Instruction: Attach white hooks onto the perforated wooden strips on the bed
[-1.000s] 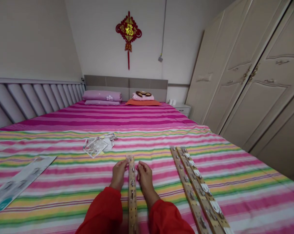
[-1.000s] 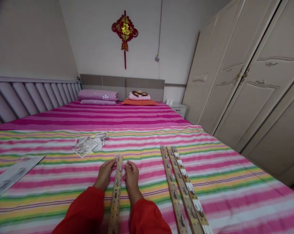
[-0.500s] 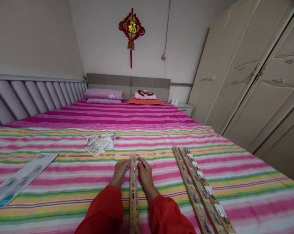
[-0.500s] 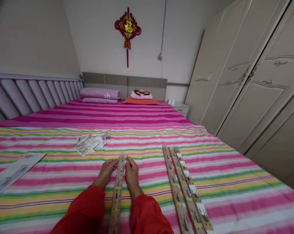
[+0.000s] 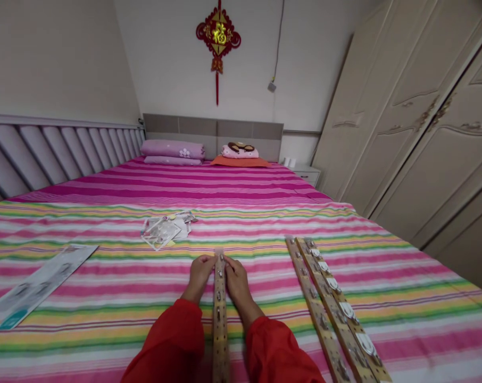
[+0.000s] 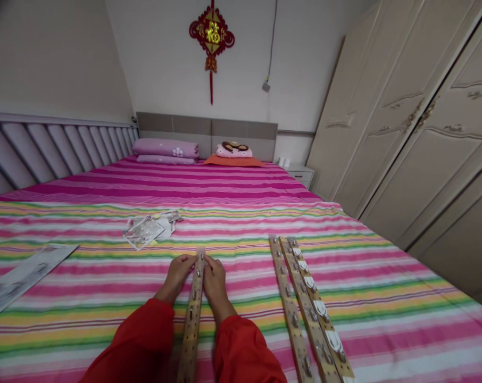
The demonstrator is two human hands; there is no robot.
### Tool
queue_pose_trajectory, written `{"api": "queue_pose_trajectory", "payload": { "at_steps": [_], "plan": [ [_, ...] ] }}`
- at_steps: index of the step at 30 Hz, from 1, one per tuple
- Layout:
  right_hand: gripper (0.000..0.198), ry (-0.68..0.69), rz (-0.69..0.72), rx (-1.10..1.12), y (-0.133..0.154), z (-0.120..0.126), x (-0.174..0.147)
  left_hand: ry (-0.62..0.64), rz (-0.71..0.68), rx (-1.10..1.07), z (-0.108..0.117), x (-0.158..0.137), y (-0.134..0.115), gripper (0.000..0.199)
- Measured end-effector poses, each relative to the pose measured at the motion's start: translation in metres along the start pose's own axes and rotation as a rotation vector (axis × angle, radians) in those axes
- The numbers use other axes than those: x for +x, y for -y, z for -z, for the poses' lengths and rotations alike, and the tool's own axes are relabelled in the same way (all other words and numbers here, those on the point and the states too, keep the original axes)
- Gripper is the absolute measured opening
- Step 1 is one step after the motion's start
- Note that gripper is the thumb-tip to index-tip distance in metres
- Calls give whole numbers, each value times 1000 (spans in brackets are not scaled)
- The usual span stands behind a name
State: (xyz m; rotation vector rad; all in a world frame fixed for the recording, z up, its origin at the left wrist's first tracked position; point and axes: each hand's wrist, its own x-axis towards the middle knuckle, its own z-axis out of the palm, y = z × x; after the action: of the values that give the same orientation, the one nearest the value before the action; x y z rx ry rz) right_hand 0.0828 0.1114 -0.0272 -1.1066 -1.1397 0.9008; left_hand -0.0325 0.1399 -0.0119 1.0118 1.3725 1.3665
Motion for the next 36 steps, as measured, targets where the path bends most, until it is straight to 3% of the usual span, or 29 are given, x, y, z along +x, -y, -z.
{"api": "queue_pose_trajectory", "payload": {
  "at_steps": [13,18,20,27,32,36],
  "plan": [
    [30,18,-49,11,0,-1,-1,-43,5,-27,0,1,-1,21],
    [29,30,-64,19,5,-1,-1,9,-39,-52,2,4,4,36],
    [28,39,-61,18,7,-1,-2,70,-82,19,2,7,7,45],
    [27,37,-54,-45,6,0,-1,294,-173,351,3,21,8,40],
    [30,39,-27,-104,1,0,1,339,-190,559,1,28,6,43],
    [31,50,-22,-125,-2,1,3,325,-183,593,-2,31,7,40]
  ]
}}
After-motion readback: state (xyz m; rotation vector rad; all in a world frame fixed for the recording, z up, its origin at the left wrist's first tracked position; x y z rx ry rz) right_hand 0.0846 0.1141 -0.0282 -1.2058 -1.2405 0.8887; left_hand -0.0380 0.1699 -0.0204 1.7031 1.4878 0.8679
